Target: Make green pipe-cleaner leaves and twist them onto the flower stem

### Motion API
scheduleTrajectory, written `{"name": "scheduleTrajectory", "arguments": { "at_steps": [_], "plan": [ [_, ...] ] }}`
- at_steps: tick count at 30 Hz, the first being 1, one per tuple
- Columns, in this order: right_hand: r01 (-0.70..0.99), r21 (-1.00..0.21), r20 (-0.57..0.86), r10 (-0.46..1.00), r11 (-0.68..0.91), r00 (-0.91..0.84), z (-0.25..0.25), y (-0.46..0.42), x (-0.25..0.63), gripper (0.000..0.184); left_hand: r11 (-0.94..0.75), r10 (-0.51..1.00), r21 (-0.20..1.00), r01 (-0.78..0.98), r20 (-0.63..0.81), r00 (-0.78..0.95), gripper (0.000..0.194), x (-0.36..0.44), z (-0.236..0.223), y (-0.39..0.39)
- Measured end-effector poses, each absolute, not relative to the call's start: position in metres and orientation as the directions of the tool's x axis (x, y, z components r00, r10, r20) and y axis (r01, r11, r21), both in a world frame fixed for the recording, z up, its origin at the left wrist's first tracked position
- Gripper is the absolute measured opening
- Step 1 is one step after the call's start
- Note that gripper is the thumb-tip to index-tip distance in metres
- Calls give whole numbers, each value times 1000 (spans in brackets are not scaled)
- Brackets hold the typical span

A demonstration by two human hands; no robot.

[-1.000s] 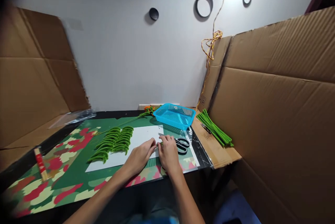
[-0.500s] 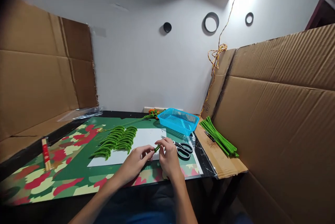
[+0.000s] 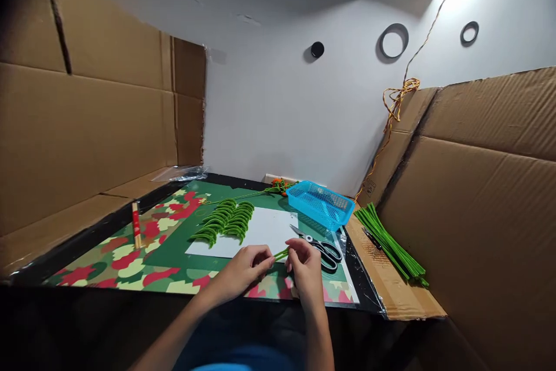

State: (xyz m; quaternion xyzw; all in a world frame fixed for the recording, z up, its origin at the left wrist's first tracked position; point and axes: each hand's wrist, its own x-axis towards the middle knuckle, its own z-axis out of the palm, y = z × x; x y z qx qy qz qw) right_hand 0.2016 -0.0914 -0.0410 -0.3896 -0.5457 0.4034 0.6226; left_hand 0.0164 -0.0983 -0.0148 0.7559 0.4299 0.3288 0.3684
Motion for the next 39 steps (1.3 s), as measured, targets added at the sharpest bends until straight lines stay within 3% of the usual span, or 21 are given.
{"name": "scheduleTrajectory", "arguments": {
  "at_steps": [8, 16, 22, 31, 39],
  "plan": [
    [-160, -928, 328, 941, 337, 81, -37, -93, 201, 17, -323, 894, 877, 357, 159, 419, 40, 15, -15, -96],
    [-192, -932, 273, 943, 309, 191, -42, -86, 203, 30, -340, 893, 860, 381, 167, 418, 44, 14, -10, -97],
    [-193, -941, 252, 956, 278, 147, -40, -90, 201, 27, -341, 912, 844, 414, 191, 362, 45, 15, -12, -93],
    [-247, -929, 266, 961, 275, 72, -43, -91, 203, 40, -366, 917, 813, 454, 230, 327, 42, 16, -16, -88],
    [-254, -915, 302, 950, 313, 82, -42, -89, 202, 43, -390, 904, 805, 448, 241, 353, 20, 17, -13, -90]
  ]
}}
